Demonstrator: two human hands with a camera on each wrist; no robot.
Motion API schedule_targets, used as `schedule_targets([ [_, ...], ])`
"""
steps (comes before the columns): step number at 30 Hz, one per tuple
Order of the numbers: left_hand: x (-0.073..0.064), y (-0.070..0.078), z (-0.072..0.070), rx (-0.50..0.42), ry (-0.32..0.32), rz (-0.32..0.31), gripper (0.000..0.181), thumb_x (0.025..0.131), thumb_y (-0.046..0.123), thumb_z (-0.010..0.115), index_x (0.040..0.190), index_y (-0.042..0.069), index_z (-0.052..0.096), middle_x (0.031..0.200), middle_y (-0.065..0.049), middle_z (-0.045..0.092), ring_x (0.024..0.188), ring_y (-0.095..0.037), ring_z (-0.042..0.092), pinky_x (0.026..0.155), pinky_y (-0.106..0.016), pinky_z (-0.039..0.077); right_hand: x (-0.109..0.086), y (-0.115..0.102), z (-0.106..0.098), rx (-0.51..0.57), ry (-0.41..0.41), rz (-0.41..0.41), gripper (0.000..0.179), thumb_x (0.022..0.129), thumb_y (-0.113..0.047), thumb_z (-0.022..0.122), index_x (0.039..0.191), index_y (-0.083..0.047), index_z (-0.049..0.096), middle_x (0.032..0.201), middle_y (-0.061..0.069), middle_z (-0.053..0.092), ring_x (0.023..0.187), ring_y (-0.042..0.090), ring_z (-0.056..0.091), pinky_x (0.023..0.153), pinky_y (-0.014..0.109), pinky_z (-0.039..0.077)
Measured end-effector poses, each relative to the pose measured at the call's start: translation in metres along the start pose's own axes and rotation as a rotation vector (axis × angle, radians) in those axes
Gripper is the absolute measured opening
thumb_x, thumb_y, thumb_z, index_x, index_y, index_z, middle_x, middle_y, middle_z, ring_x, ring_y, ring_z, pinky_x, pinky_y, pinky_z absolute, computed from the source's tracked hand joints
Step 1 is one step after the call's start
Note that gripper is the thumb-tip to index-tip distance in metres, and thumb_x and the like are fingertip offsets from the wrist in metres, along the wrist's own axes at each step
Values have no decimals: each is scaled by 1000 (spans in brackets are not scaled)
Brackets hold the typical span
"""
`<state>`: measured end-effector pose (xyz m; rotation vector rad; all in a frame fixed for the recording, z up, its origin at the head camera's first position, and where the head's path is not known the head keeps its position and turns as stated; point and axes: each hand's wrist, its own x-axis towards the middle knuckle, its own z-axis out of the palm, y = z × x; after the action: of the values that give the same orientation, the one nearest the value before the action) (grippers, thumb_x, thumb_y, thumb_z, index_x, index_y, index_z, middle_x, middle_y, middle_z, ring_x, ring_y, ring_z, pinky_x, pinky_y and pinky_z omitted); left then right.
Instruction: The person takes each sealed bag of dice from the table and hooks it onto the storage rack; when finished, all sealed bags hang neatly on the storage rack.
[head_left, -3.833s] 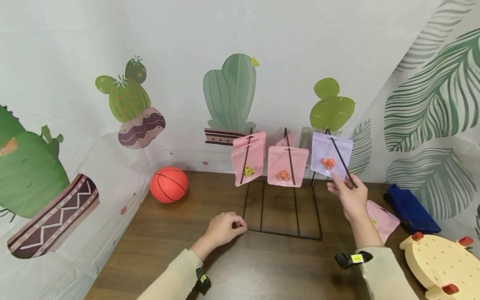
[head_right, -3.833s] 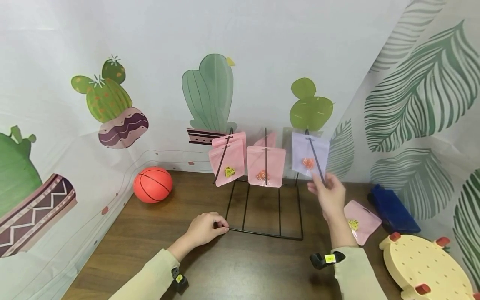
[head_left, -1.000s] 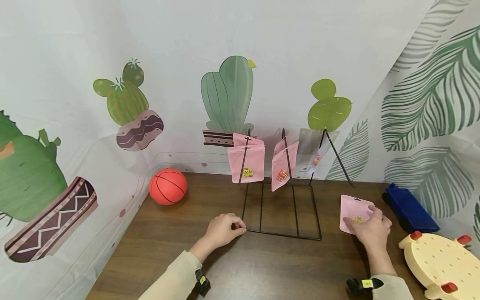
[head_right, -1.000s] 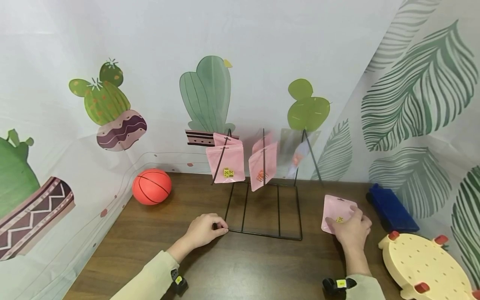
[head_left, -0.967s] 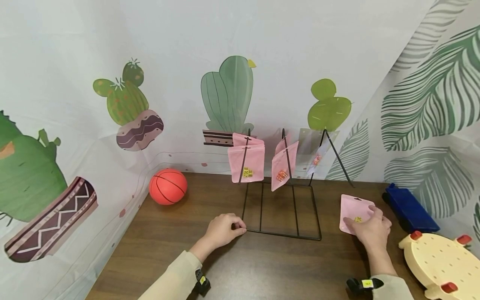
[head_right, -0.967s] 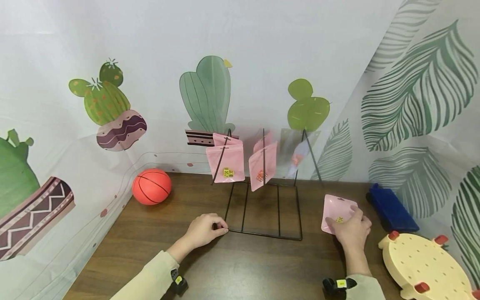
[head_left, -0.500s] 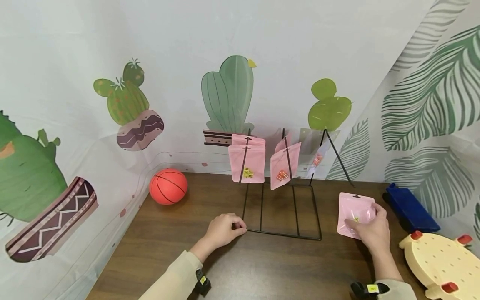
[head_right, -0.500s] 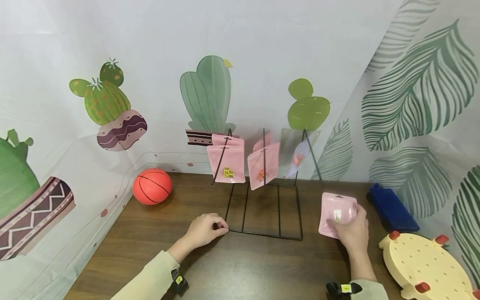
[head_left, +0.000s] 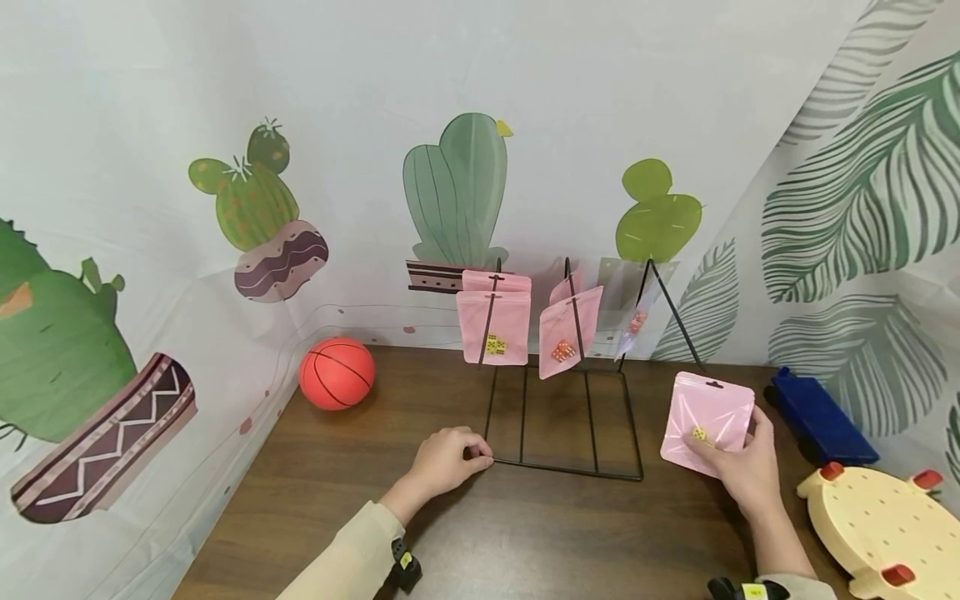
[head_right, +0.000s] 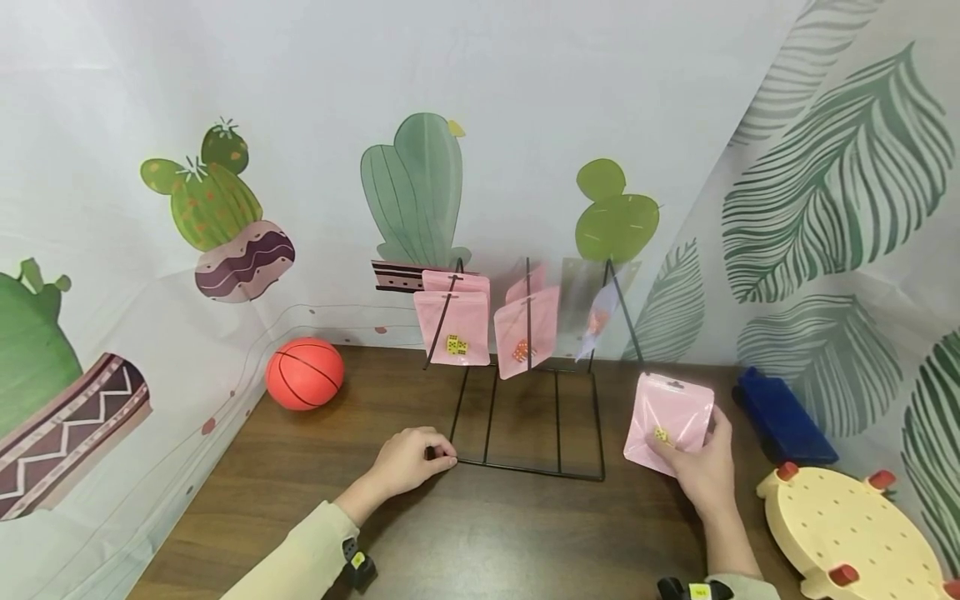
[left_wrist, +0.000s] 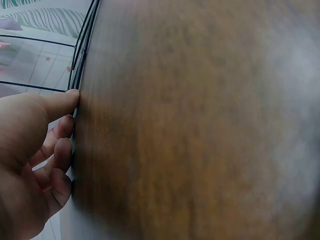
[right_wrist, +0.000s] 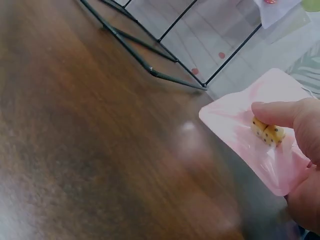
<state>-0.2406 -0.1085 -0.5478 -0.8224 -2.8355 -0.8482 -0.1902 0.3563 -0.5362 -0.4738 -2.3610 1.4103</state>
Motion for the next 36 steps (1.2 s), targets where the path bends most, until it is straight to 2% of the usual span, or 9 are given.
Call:
schedule_targets([
  [3, 0, 0, 0, -4, -3, 3, 4, 90, 33, 82, 89, 32, 79, 80, 22, 58, 70, -1, 55, 62, -28, 44, -1, -2, 0, 16, 15, -15, 96, 77, -17, 94, 151, -1, 35, 128, 14, 55, 95, 7, 53, 72, 10, 44],
  [6, 0, 0, 0, -6, -6, 3, 4, 90, 32, 82, 90, 33, 78, 79, 22, 58, 70, 0, 55, 62, -28, 44, -3, -6, -3, 1, 21, -30, 82, 77, -20, 95, 141, -1, 47, 116, 7, 61, 90, 5, 53, 69, 13, 46],
  [11, 0, 0, 0, -9, -10, 0, 4, 90, 33, 83, 90, 32, 79, 79, 22, 58, 70, -1, 55, 61, -28, 44, -8, -22, -8, 22, 34, -77, 66, 78, -21, 94, 129, -4, 54, 99, -10, 63, 84, 6, 57, 66, 16, 50],
  [13, 0, 0, 0, -8, -9, 0, 4, 90, 33, 83, 90, 32, 79, 79, 22, 58, 70, -1, 54, 61, -28, 43, -9, -30, -10, 38, 41, -109, 62, 79, -19, 93, 127, -5, 55, 96, -13, 63, 83, 5, 58, 65, 16, 51],
  [18, 1, -1, 1, -1, -4, 5, 4, 90, 33, 82, 89, 33, 78, 79, 22, 57, 69, -1, 54, 60, -28, 43, -16, -49, -16, 64, 33, -191, 57, 81, -12, 91, 127, -9, 56, 98, -13, 64, 84, 3, 59, 68, 14, 50],
  [22, 0, -2, 2, 2, 2, 8, 4, 90, 33, 82, 89, 33, 78, 79, 22, 58, 69, -1, 54, 60, -27, 43, -24, -64, -22, 103, 10, -225, 54, 84, -6, 87, 127, -14, 55, 100, -16, 63, 84, -1, 62, 68, 14, 52],
  [28, 0, -2, 1, 7, 7, 11, 4, 91, 34, 82, 89, 34, 78, 79, 23, 58, 70, 0, 54, 60, -27, 43, -35, -79, -31, 238, -52, -257, 51, 82, 8, 82, 123, -15, 62, 97, -13, 69, 79, 0, 68, 65, 17, 55],
  [31, 0, -1, 1, 7, -1, 1, 4, 91, 34, 82, 89, 35, 78, 79, 24, 57, 70, 0, 54, 60, -27, 43, -41, -84, -35, 312, -96, -293, 53, 80, 15, 80, 121, -14, 65, 98, -12, 72, 80, 1, 69, 65, 18, 56],
  [36, 0, -1, 1, 5, -1, 2, 4, 91, 34, 82, 90, 33, 78, 79, 23, 57, 70, 0, 54, 60, -27, 43, -48, -87, -38, 456, -223, -366, 56, 75, 27, 73, 121, -5, 66, 101, -5, 75, 82, 6, 72, 64, 23, 58],
])
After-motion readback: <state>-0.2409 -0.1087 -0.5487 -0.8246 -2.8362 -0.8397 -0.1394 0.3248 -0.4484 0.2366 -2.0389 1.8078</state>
